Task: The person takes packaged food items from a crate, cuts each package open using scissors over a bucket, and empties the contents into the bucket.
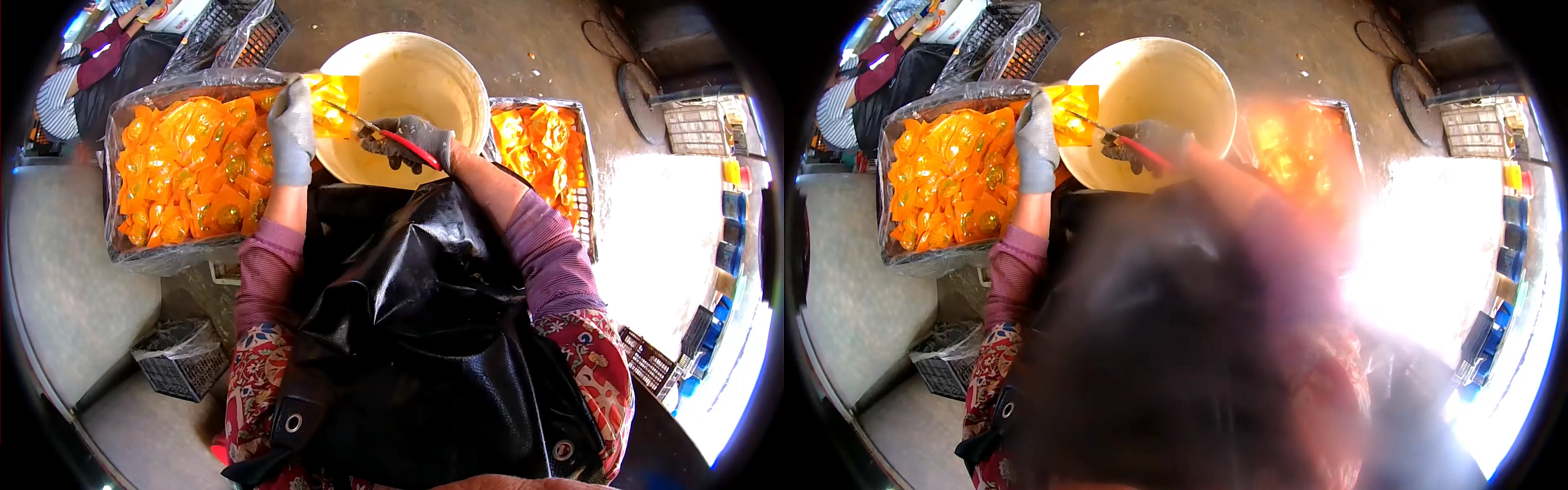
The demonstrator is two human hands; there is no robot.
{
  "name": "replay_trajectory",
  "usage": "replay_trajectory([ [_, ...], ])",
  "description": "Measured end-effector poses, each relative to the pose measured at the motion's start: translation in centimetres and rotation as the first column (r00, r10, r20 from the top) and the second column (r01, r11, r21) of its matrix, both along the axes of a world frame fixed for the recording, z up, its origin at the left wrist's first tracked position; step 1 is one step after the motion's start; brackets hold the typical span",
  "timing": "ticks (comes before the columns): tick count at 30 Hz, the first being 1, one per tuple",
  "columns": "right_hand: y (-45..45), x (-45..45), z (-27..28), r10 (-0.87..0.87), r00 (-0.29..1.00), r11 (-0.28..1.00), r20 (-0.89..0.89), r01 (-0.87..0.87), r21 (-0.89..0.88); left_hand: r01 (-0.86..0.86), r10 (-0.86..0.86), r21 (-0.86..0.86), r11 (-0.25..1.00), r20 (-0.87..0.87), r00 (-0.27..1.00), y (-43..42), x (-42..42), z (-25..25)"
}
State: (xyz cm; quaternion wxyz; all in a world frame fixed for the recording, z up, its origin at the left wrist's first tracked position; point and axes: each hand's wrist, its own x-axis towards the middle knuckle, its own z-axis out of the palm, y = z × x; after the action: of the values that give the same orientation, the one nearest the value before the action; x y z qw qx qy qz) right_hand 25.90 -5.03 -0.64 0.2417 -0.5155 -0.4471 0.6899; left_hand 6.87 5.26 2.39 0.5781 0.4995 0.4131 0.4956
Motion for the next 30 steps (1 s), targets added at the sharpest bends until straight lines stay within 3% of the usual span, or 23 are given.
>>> replay_trajectory([
  [3, -0.3, -0.6, 1.9, -0.093, 0.993, 0.995, 0.067, 0.09, 0.04, -0.116, 0.139, -0.355, 0.928, 0.041, 0.989, -1.1, 0.1, 2.4],
  [6, -0.1, -0.4, 0.3, -0.137, 0.985, 0.99, -0.105, 0.14, 0.026, 0.03, -0.061, -0.349, 0.937, -0.078, 0.995, -3.3, -0.1, 3.1],
  [8, 0.0, -0.8, -0.3, -0.125, 0.988, 0.987, -0.096, 0.134, 0.089, 0.015, -0.064, -0.351, 0.936, -0.13, 0.989, -3.1, -0.3, 2.4],
  [9, 0.1, -0.8, -0.3, -0.119, 0.989, 0.984, -0.088, 0.129, 0.121, 0.02, -0.09, -0.352, 0.936, -0.184, 0.979, -3.2, -0.3, 2.8],
  [11, 0.4, -1.1, 0.6, -0.122, 0.98, 0.952, 0.155, 0.071, 0.298, 0.043, -0.139, -0.342, 0.939, -0.261, 0.955, -3.2, -0.2, 2.7],
  [13, 0.5, -1.1, -0.1, -0.147, 0.98, 0.938, 0.133, 0.095, 0.334, 0.083, -0.191, -0.358, 0.93, -0.277, 0.942, -3.0, 0.0, 2.4],
  [15, 0.7, -0.7, -1.0, -0.184, 0.972, 0.95, -0.144, 0.213, 0.227, 0.069, -0.206, -0.38, 0.922, -0.333, 0.92, -2.7, 0.4, 2.3],
  [16, 0.4, -0.2, -1.3, -0.143, 0.989, 0.975, -0.026, 0.145, 0.165, 0.062, -0.208, -0.394, 0.917, -0.34, 0.917, -2.5, 0.5, 2.2],
  [18, -0.3, 0.0, 3.6, -0.028, 0.98, 0.999, 0.198, 0.024, 0.02, 0.046, -0.209, -0.418, 0.907, -0.352, 0.912, -2.2, 0.5, 2.3],
  [22, 0.7, 1.4, -3.2, -0.034, 0.989, 0.999, -0.143, 0.036, 0.015, 0.073, -0.253, -0.411, 0.909, -0.404, 0.879, -2.1, 0.1, 2.4],
  [24, 1.3, 0.1, -5.6, -0.166, 0.969, 0.961, -0.185, 0.201, 0.19, 0.101, -0.285, -0.374, 0.922, -0.48, 0.83, -2.2, 0.0, 1.7],
  [26, 0.9, -0.2, -4.9, -0.18, 0.982, 0.959, -0.05, 0.186, 0.213, 0.103, -0.258, -0.317, 0.943, -0.499, 0.827, -2.7, 0.2, 1.7],
  [28, -0.4, -0.5, 4.4, -0.029, 0.959, 0.999, 0.281, 0.015, 0.05, 0.086, -0.241, -0.314, 0.945, -0.499, 0.833, -2.9, 0.5, 2.5],
  [30, -0.4, -0.4, 3.8, -0.048, 0.966, 0.998, 0.256, 0.039, 0.04, 0.12, -0.216, -0.208, 0.971, -0.538, 0.815, -2.3, 0.1, 1.6],
])
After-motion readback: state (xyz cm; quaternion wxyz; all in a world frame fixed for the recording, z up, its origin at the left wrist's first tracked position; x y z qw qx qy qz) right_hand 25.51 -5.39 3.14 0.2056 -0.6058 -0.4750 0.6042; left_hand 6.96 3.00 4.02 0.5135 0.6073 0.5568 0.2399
